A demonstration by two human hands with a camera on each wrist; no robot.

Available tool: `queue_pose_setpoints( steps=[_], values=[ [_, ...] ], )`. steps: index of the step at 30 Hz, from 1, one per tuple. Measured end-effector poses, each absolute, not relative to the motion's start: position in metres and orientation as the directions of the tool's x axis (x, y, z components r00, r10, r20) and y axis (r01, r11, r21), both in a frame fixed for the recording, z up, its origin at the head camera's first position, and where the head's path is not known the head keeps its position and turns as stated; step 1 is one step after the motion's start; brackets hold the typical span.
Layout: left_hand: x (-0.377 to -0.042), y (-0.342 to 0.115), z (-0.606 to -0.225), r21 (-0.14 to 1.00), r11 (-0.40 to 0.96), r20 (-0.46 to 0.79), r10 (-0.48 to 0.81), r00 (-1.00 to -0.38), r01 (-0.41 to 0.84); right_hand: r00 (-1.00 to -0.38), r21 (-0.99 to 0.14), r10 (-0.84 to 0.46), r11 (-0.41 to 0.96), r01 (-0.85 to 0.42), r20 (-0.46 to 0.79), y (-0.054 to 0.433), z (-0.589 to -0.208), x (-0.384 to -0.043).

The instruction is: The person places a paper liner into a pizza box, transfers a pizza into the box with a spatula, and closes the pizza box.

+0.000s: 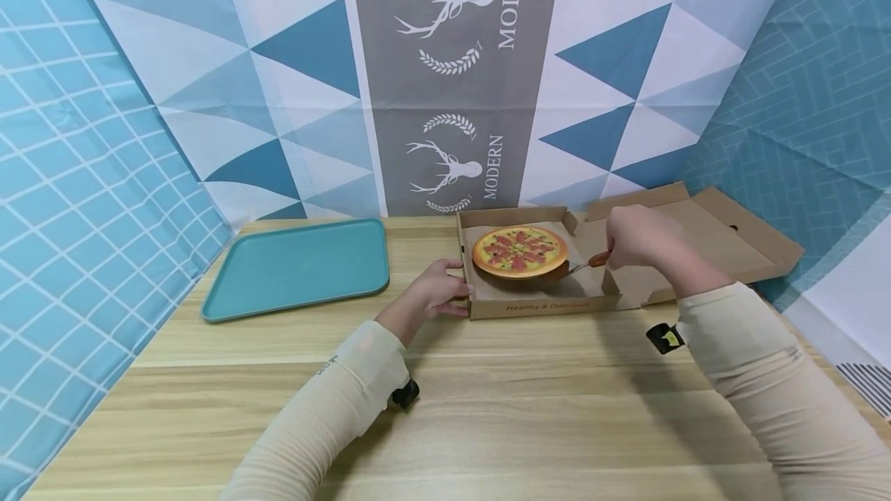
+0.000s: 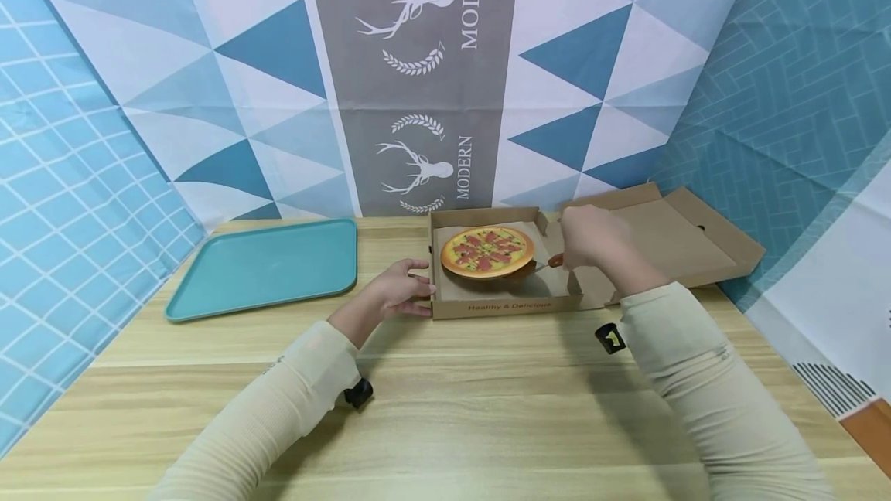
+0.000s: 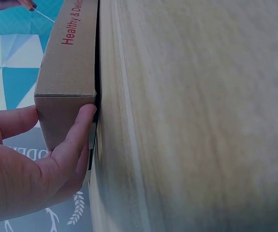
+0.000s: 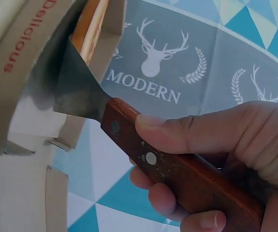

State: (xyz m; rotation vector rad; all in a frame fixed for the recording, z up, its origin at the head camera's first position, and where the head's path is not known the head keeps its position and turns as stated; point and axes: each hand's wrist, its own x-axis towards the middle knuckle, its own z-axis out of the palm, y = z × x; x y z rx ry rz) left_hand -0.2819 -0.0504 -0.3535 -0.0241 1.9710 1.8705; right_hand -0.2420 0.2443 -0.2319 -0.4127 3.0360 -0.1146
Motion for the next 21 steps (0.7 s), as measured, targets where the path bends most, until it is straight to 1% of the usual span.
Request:
queue_pose_setpoints(
  steps=[8, 16, 21],
  values=[
    [-0.283, -0.051, -0.354, 0.951, 0.098, -0.309, 0.27, -0.912, -0.293, -0.947, -0.068, -0.309, 0.95, -0.304, -0.086, 0.252, -0.223, -0.24],
    [-0.283, -0.05, -0.354, 0.951, 0.092, -0.308, 0.267, -0.913, -0.294, -0.938, -0.019, -0.326, 0.945, -0.326, -0.117, 0.258, -0.213, -0.238],
    [-0.283, -0.05, -0.355, 0.951, 0.083, -0.308, 0.274, -0.911, -0.297, -0.931, -0.014, -0.343, 0.939, -0.344, -0.124, 0.259, -0.207, -0.235]
  ],
)
